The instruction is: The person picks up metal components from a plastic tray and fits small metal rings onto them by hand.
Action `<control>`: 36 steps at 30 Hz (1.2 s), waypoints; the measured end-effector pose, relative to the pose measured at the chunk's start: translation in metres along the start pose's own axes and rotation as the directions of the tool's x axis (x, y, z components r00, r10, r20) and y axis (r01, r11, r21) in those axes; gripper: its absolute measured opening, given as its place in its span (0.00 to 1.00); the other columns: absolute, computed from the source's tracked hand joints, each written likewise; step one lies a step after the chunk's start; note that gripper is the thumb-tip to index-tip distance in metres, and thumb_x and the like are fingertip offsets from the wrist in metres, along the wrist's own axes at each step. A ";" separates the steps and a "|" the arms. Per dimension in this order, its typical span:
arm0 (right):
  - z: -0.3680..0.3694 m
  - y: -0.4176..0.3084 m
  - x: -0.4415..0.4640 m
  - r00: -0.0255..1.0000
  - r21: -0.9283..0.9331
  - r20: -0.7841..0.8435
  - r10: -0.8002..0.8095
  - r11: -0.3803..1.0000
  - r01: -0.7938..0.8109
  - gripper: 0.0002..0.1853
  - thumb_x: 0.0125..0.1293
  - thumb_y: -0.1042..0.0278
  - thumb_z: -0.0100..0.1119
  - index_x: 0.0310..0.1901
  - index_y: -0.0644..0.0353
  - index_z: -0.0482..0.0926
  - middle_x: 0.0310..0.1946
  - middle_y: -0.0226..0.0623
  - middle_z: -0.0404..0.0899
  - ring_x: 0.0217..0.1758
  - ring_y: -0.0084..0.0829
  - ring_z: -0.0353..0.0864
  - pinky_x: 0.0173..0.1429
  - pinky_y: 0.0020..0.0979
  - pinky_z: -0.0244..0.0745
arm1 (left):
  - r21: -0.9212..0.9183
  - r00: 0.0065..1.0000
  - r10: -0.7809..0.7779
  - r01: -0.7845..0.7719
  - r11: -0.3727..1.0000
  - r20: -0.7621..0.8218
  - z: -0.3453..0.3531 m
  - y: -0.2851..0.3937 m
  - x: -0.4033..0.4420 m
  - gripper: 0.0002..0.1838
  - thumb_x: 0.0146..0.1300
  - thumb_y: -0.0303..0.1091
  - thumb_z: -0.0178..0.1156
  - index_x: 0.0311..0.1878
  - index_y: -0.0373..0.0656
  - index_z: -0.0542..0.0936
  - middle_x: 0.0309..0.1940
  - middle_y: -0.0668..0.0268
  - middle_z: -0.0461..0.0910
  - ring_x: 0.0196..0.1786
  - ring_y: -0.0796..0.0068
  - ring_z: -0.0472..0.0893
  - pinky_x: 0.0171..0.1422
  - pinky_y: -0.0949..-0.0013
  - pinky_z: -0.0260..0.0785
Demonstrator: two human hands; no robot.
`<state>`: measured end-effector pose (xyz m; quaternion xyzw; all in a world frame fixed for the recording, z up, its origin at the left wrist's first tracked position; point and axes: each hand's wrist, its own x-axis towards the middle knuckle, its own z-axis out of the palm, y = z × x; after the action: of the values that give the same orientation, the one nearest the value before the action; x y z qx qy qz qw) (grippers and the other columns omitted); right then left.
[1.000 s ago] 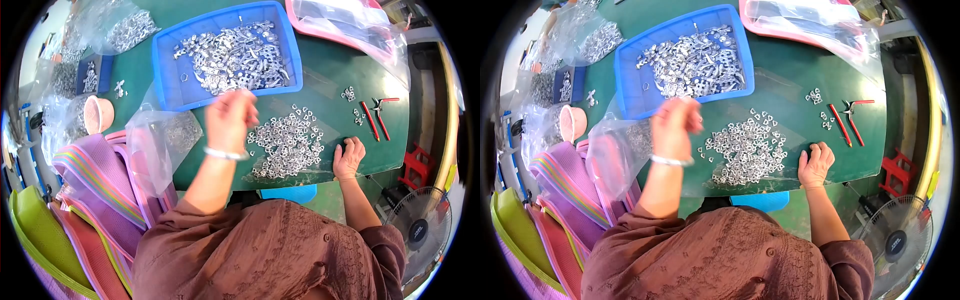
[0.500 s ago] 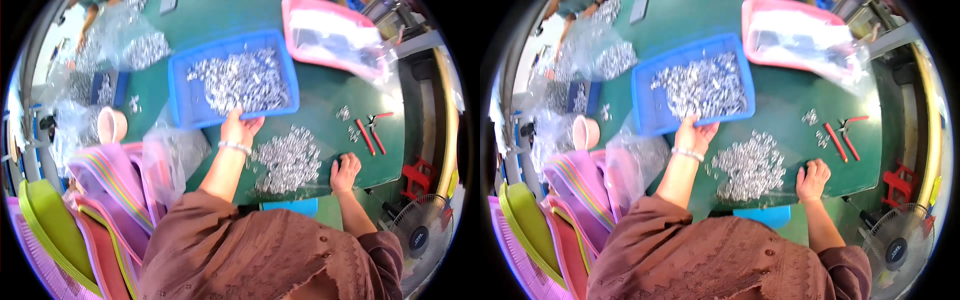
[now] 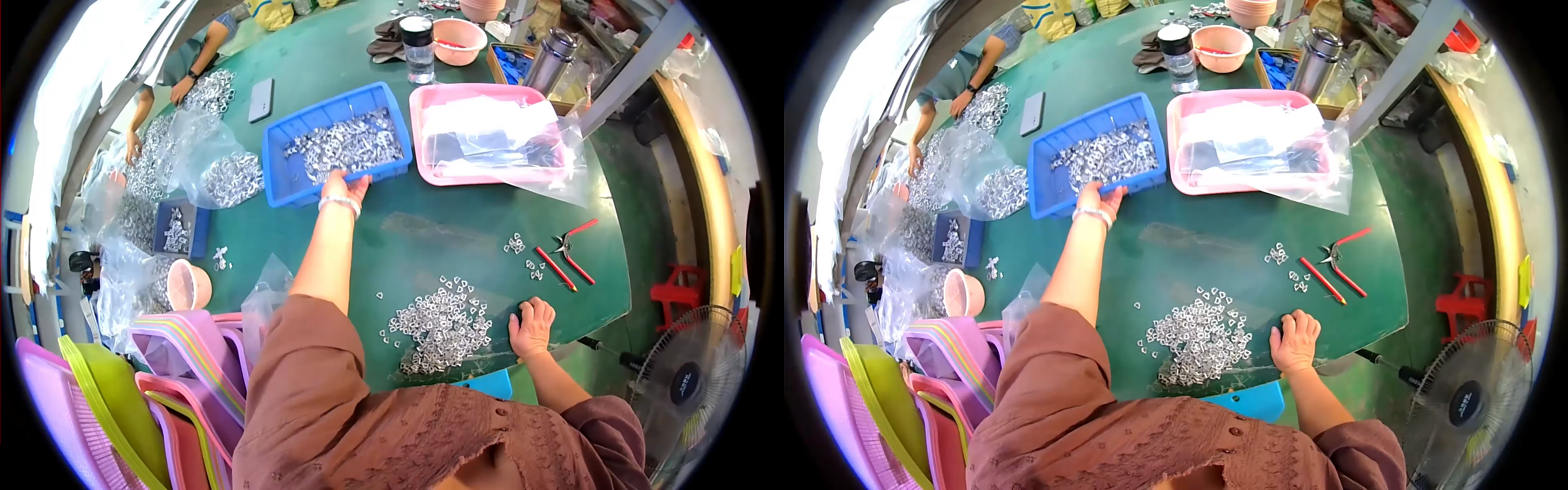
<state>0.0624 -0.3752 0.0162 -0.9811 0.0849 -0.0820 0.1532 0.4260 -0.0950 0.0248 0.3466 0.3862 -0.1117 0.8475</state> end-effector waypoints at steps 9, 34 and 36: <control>0.002 0.000 -0.001 0.999 -0.047 -0.041 -0.002 0.999 0.001 0.15 0.49 0.64 0.57 0.38 0.59 0.70 0.42 0.41 0.66 0.48 0.44 0.63 0.54 0.42 0.56 | 0.101 0.979 -0.152 0.140 0.985 0.132 0.015 0.028 0.053 0.20 0.62 0.34 0.44 0.50 0.26 0.58 0.40 0.39 0.69 0.38 0.43 0.75 0.37 0.56 0.78; 0.045 0.079 -0.217 0.947 0.464 0.303 -0.109 0.885 -0.047 0.08 0.52 0.72 0.55 0.36 0.59 0.72 0.35 0.43 0.72 0.40 0.50 0.71 0.41 0.43 0.67 | 0.636 0.394 0.500 -0.502 -0.586 0.771 -0.305 -0.145 -0.235 0.26 0.59 0.33 0.50 0.60 0.35 0.60 0.60 0.49 0.57 0.65 0.47 0.53 0.67 0.55 0.46; 0.114 0.103 -0.233 0.856 0.312 0.509 0.087 0.908 -0.278 0.27 0.51 0.64 0.58 0.54 0.55 0.63 0.48 0.52 0.66 0.46 0.54 0.71 0.48 0.44 0.70 | 0.635 0.369 0.518 -0.490 -0.597 0.772 -0.300 -0.143 -0.230 0.26 0.59 0.34 0.50 0.60 0.35 0.60 0.60 0.48 0.57 0.65 0.46 0.53 0.67 0.55 0.45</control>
<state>-0.1572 -0.3949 -0.1546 -0.9094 0.1212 0.1663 0.3614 0.0319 -0.0157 -0.0168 0.9626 -0.0903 0.1609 0.1982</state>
